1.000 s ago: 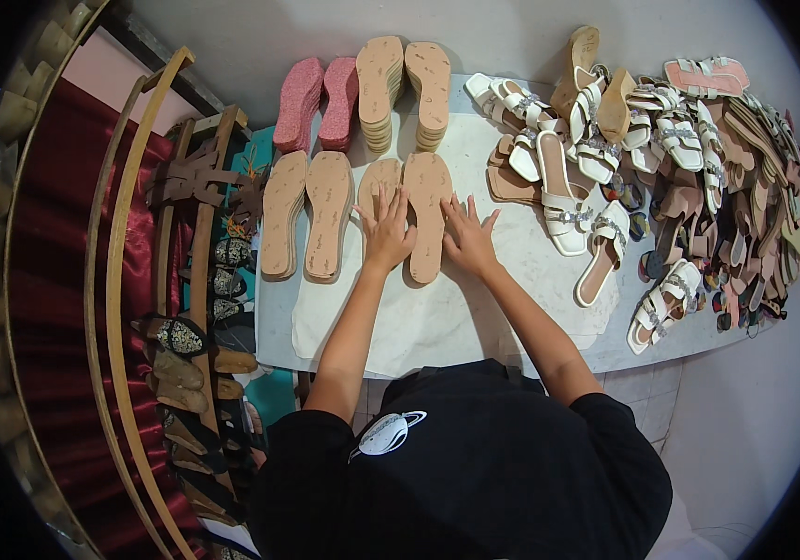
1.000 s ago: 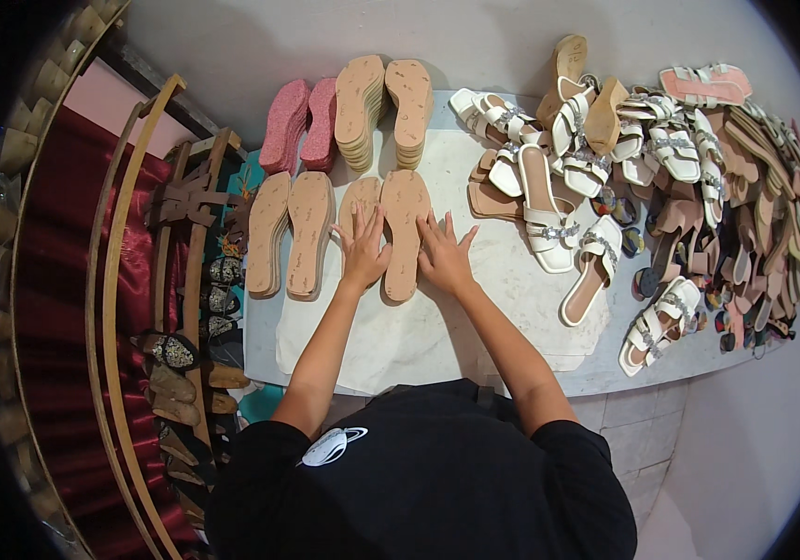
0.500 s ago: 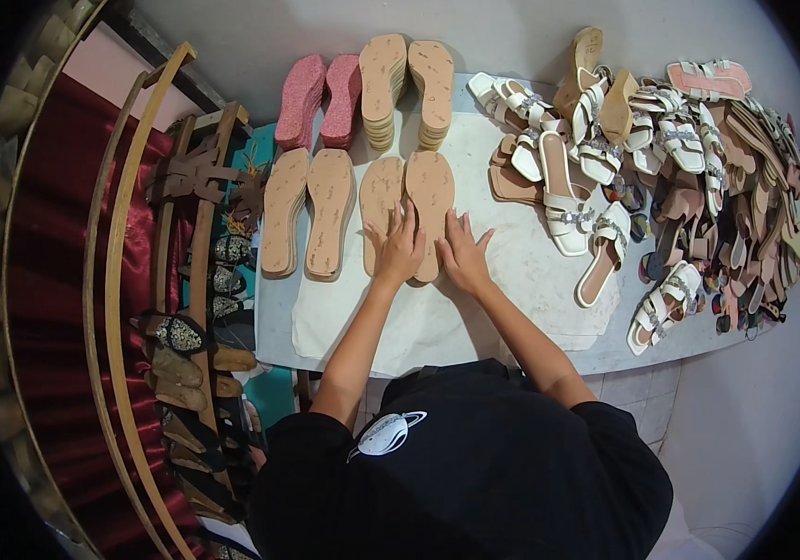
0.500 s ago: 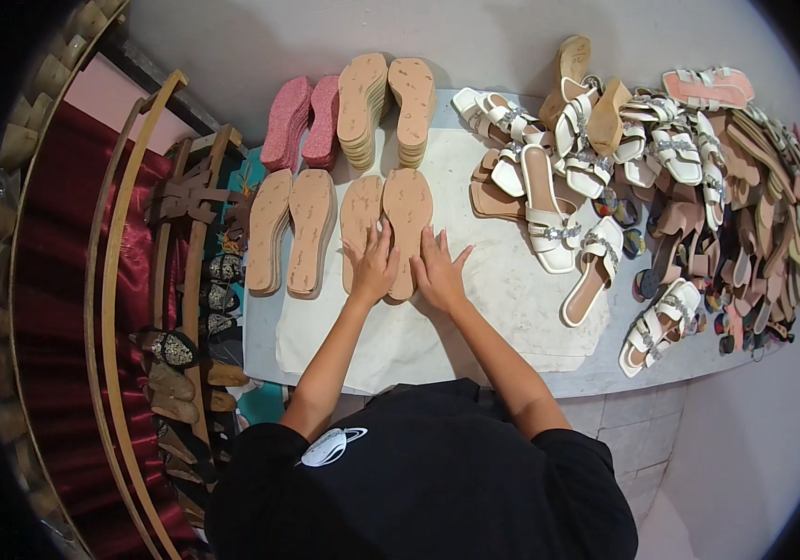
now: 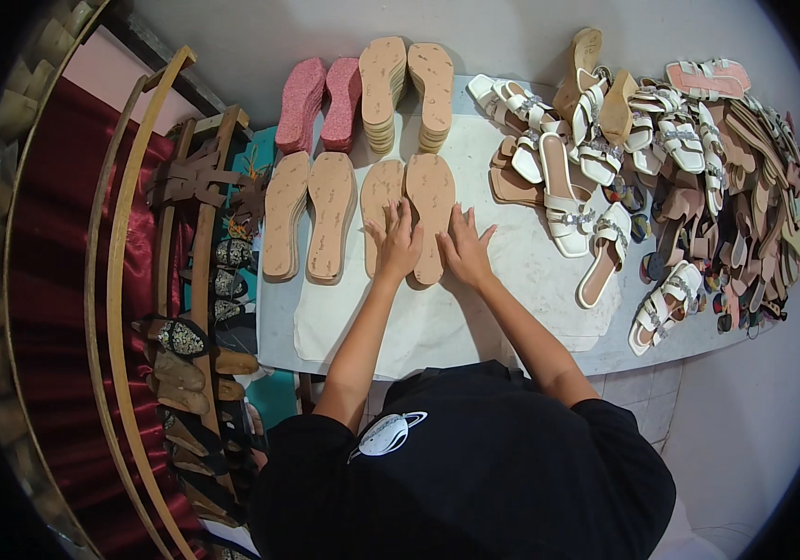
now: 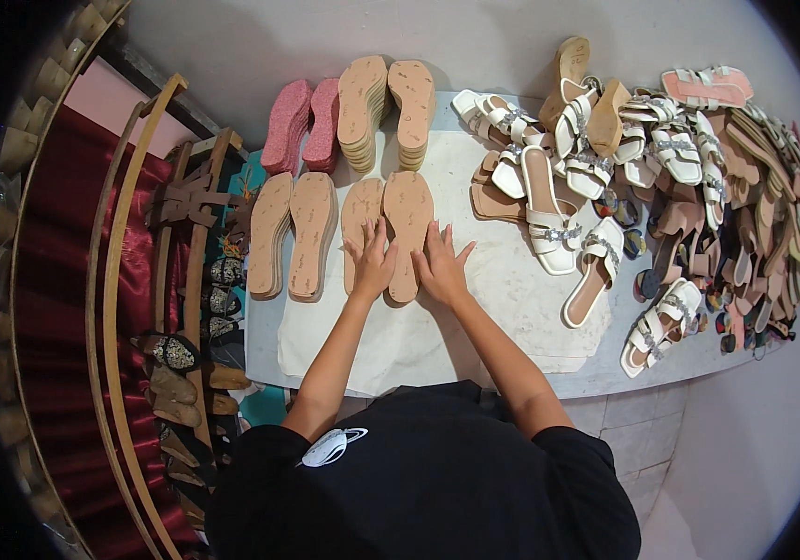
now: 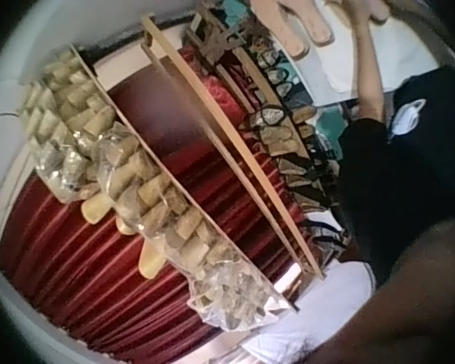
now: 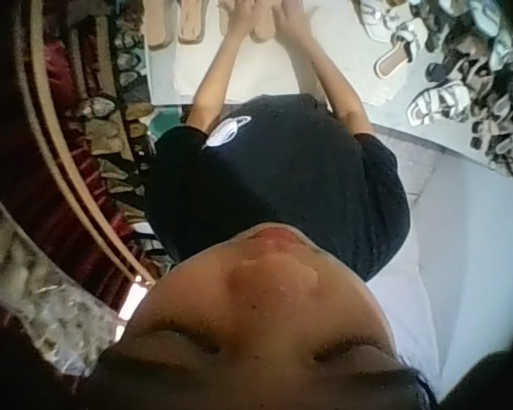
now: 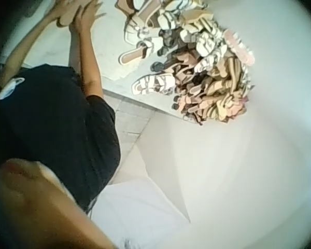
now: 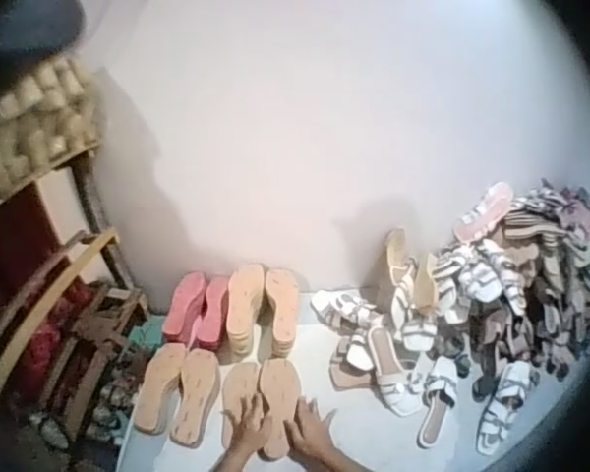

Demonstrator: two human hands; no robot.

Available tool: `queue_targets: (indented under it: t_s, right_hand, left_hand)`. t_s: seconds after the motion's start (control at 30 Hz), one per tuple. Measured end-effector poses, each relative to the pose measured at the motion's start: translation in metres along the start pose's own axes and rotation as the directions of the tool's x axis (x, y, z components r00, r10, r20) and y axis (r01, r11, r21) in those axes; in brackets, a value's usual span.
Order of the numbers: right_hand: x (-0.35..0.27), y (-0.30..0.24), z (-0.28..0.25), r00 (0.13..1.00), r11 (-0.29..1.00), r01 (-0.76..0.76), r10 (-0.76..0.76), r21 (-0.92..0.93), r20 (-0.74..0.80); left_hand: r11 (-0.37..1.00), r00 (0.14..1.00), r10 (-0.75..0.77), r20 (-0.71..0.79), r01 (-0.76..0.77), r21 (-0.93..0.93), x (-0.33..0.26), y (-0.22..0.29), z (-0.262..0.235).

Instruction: Inspecting and sorting various shoe soles and upper components in a factory setting.

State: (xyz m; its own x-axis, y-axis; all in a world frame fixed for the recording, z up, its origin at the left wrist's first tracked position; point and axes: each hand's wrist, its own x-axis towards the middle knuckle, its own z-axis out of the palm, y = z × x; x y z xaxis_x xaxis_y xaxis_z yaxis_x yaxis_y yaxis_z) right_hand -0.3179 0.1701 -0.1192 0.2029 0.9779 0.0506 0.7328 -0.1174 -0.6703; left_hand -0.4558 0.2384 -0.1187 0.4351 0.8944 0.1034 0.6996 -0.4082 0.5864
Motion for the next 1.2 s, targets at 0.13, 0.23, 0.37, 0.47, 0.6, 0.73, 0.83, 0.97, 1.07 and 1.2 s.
queue_targets:
  t_s: [0.13, 0.23, 0.37, 0.47, 0.6, 0.73, 0.83, 0.97, 1.07, 1.2]
  right_hand:
    - [0.008, -0.001, -0.003, 0.999, 0.998, -0.045, 0.044, 0.033, 0.021]
    - [0.007, -0.001, 0.001, 0.998, 0.997, -0.055, 0.054, 0.051, 0.020]
    - [0.006, 0.002, 0.005, 1.000, 0.998, -0.025, 0.026, 0.053, -0.014]
    - [0.006, 0.003, 0.004, 0.999, 0.997, -0.017, 0.019, 0.077, -0.030]
    - [0.006, 0.004, 0.006, 0.999, 0.999, 0.000, 0.002, 0.048, -0.051]
    - [0.005, 0.000, 0.002, 0.999, 0.997, -0.040, 0.039, -0.059, -0.022]
    - [0.005, -0.004, -0.003, 0.999, 0.987, -0.039, 0.036, -0.156, -0.018]
    - [0.005, -0.005, -0.006, 0.998, 0.980, -0.030, 0.020, -0.197, -0.052]
    - [-0.003, 0.003, -0.007, 0.989, 0.976, -0.021, -0.012, -0.218, -0.149]
    - [-0.031, -0.001, -0.033, 0.957, 0.971, 0.027, -0.093, -0.237, -0.273]
  left_hand:
    - [0.999, 0.998, 0.009, 0.066, -0.006, -0.040, 0.009, -0.001, 0.001]
    - [0.997, 0.999, 0.022, 0.025, -0.020, -0.076, 0.007, -0.003, 0.009]
    - [0.994, 0.999, 0.040, 0.010, -0.039, -0.101, 0.007, -0.005, 0.012]
    - [0.990, 0.998, 0.058, 0.012, -0.056, -0.129, 0.010, -0.003, 0.009]
    - [0.991, 0.998, 0.068, -0.005, -0.068, -0.117, 0.007, -0.006, 0.013]
    - [0.993, 0.998, 0.055, 0.014, -0.054, -0.102, 0.004, -0.004, 0.012]
    - [0.999, 0.998, 0.040, 0.038, -0.039, -0.034, 0.003, 0.003, 0.006]
    - [0.997, 1.000, 0.003, -0.008, -0.003, 0.081, 0.001, 0.015, 0.000]
    - [0.989, 0.995, 0.001, -0.104, 0.015, 0.145, -0.006, 0.031, -0.003]
    - [0.987, 0.960, 0.120, -0.254, -0.088, 0.132, -0.021, 0.051, -0.009]
